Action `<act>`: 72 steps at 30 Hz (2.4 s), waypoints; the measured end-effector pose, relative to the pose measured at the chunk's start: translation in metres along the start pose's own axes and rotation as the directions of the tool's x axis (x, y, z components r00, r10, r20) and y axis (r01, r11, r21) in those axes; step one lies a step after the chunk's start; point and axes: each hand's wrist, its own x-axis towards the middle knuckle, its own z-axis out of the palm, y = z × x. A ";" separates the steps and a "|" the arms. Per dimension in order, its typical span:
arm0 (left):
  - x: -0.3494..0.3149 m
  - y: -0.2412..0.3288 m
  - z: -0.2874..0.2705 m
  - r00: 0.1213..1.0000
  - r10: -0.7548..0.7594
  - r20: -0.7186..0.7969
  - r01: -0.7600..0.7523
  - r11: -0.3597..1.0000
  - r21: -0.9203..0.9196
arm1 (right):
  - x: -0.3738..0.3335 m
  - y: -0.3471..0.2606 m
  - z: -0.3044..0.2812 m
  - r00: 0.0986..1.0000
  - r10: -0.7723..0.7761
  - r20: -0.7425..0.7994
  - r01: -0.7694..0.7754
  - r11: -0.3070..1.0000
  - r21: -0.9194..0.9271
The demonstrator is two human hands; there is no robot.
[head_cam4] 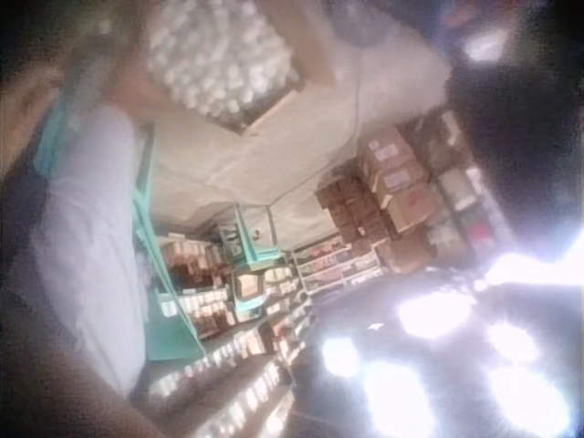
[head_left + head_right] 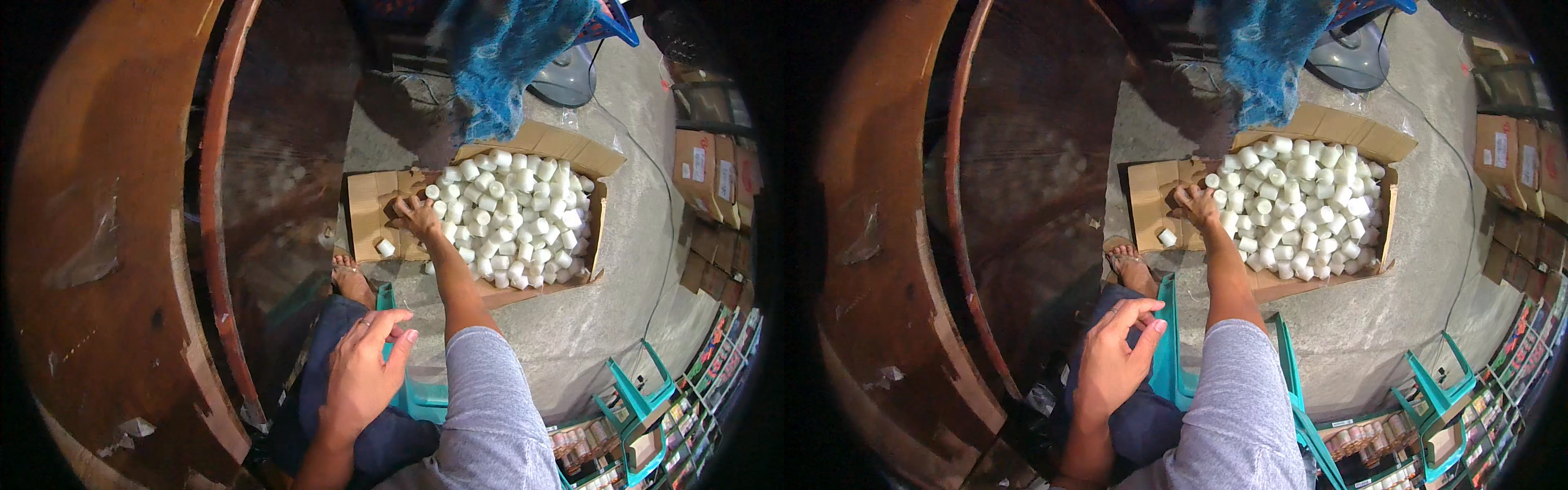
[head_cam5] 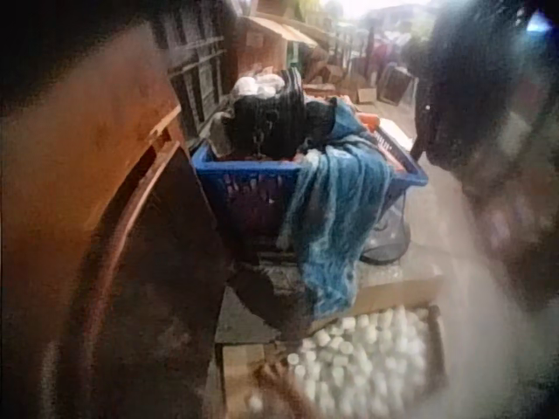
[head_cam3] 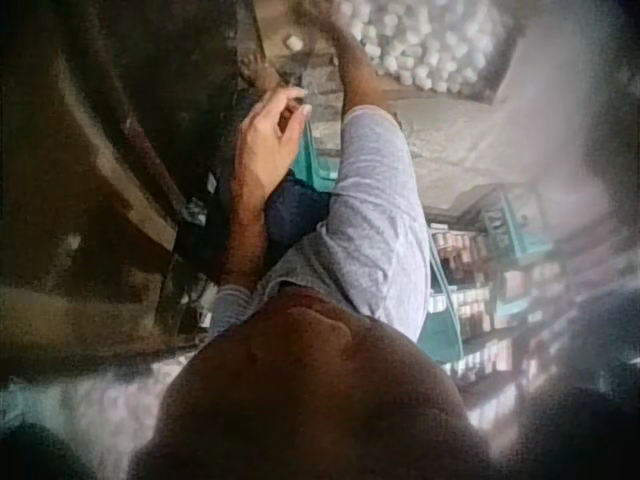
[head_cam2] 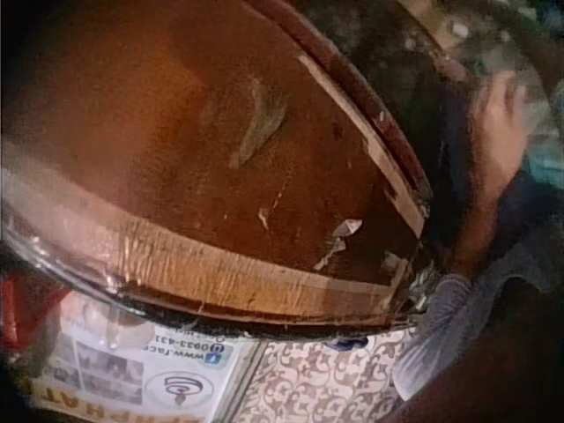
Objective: The person arranges small white candles on a table, places them into clear plastic bags, and seals the bags. They repeatedly gather candles from a box on the floor and continue packaging them in groups.
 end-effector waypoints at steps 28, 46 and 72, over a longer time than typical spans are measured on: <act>-0.004 -0.019 0.006 0.985 0.082 0.149 0.161 -0.168 -0.973 | -0.298 0.014 -0.331 0.471 -0.096 -0.877 0.882 0.047 0.469; 0.007 -0.018 -0.004 0.978 0.184 0.096 0.163 -0.393 -0.905 | -0.080 -0.076 0.096 0.996 0.070 0.056 -0.078 0.985 0.153; 0.006 -0.019 -0.008 0.979 0.185 0.084 0.148 -0.368 -0.918 | -0.059 -0.032 -0.002 0.956 0.217 -0.196 -0.176 0.962 0.208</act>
